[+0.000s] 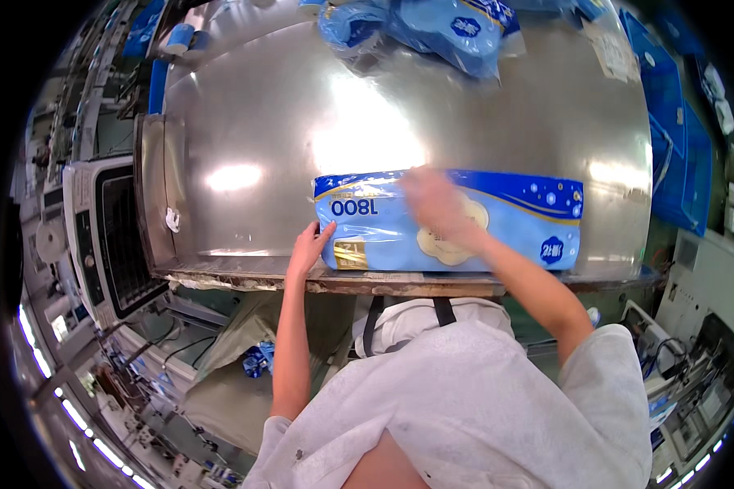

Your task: The person repeatedly picks toilet paper rolls from a conveyor belt and places them into blue plastic packaging on a metal table. They arrange the rolls inside the packaging and occasionally move completed packages aside. The process is continuous and repetitive throughout the clip.

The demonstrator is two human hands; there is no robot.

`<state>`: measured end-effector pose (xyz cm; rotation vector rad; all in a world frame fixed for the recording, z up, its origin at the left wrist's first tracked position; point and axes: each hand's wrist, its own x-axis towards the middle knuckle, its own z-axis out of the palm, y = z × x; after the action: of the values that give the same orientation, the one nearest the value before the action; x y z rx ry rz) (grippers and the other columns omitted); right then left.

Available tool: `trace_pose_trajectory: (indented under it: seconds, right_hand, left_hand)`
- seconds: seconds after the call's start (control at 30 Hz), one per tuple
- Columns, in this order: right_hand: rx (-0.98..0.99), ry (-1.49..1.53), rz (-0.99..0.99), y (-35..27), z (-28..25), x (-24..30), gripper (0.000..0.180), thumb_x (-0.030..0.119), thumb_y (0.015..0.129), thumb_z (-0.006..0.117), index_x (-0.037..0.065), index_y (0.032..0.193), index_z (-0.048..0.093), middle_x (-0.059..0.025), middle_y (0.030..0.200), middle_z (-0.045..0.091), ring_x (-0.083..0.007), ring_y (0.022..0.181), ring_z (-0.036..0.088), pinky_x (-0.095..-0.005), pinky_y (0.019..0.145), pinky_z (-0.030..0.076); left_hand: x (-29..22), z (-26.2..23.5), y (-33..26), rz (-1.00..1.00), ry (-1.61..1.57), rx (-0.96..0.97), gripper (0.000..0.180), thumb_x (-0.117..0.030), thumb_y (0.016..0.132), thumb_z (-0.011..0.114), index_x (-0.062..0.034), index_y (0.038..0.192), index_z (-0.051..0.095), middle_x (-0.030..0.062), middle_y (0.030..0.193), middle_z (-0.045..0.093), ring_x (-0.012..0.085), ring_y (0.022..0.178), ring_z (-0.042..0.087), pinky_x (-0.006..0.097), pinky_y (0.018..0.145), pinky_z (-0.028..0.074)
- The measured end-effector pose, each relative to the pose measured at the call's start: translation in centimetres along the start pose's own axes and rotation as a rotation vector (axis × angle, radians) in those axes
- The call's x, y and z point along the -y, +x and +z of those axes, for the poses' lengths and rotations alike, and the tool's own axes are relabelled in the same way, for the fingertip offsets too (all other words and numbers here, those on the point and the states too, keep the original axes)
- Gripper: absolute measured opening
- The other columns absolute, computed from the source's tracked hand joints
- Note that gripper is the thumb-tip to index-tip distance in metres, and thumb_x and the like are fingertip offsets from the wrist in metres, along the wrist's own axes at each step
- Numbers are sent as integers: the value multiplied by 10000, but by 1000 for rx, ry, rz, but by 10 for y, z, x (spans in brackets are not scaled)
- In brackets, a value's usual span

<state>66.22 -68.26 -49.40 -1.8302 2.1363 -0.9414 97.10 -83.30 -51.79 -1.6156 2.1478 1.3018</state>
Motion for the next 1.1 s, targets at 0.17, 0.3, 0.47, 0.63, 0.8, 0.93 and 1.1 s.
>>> trace_pose_trajectory:
  seconds: [0.17, 0.3, 0.47, 0.63, 0.8, 0.93, 1.1]
  right_hand:
    - [250, 56, -139, 0, 59, 72, 281, 150, 866, 681, 144, 1139, 748, -51, 999, 625, -249, 1037, 600, -422, 931, 442]
    - [288, 31, -50, -38, 19, 37, 338, 160, 853, 693, 197, 1181, 765, -33, 957, 611, -236, 1008, 602, -425, 934, 433]
    - [317, -97, 414, -150, -112, -58, 399, 55, 827, 655, 250, 1146, 793, -67, 837, 571, -289, 896, 609, -419, 824, 480]
    - [244, -390, 653, -247, -234, -124, 450, 63, 858, 615, 248, 1251, 728, -116, 916, 635, -344, 904, 633, -468, 831, 532]
    - [41, -483, 555, -227, -207, -123, 250, 61, 833, 635, 71, 1071, 711, -144, 962, 625, -366, 956, 619, -469, 857, 524]
    - [-24, -200, 251, -158, -113, -45, 225, 154, 802, 721, 35, 987, 671, -130, 985, 609, -340, 1021, 619, -475, 896, 502]
    - [85, -235, 391, -122, -63, -4, 419, 313, 824, 794, 60, 1120, 638, -140, 1105, 568, -326, 1083, 560, -457, 940, 468]
  left_hand:
    - [-28, 1, 3, -48, -61, 42, 556, -485, 1005, 651, 51, 1155, 656, 252, 1054, 724, 367, 1024, 704, 450, 909, 514]
    - [-16, 20, -4, 17, -87, -125, 571, -405, 998, 677, 49, 1329, 576, 248, 1289, 655, 383, 1200, 631, 443, 1039, 468]
    - [-46, 31, -2, 470, 363, -386, 729, -273, 893, 775, 10, 1486, 460, 230, 1568, 441, 429, 1449, 402, 501, 1205, 325]
    - [-146, 84, -4, 872, 494, -149, 732, -257, 869, 783, -13, 1485, 472, 209, 1596, 405, 427, 1514, 309, 543, 1240, 265]
    - [-205, 150, 21, 1059, 581, -145, 676, -313, 891, 766, -69, 1468, 510, 164, 1570, 451, 383, 1479, 379, 566, 1228, 277]
    - [-221, 143, 33, 1068, 674, -84, 627, -349, 919, 735, -110, 1459, 524, 134, 1542, 485, 366, 1462, 402, 588, 1220, 279]
    - [-196, 99, 8, 1071, 714, 109, 730, -218, 858, 727, -99, 1533, 474, 167, 1634, 376, 440, 1502, 335, 693, 1200, 251]
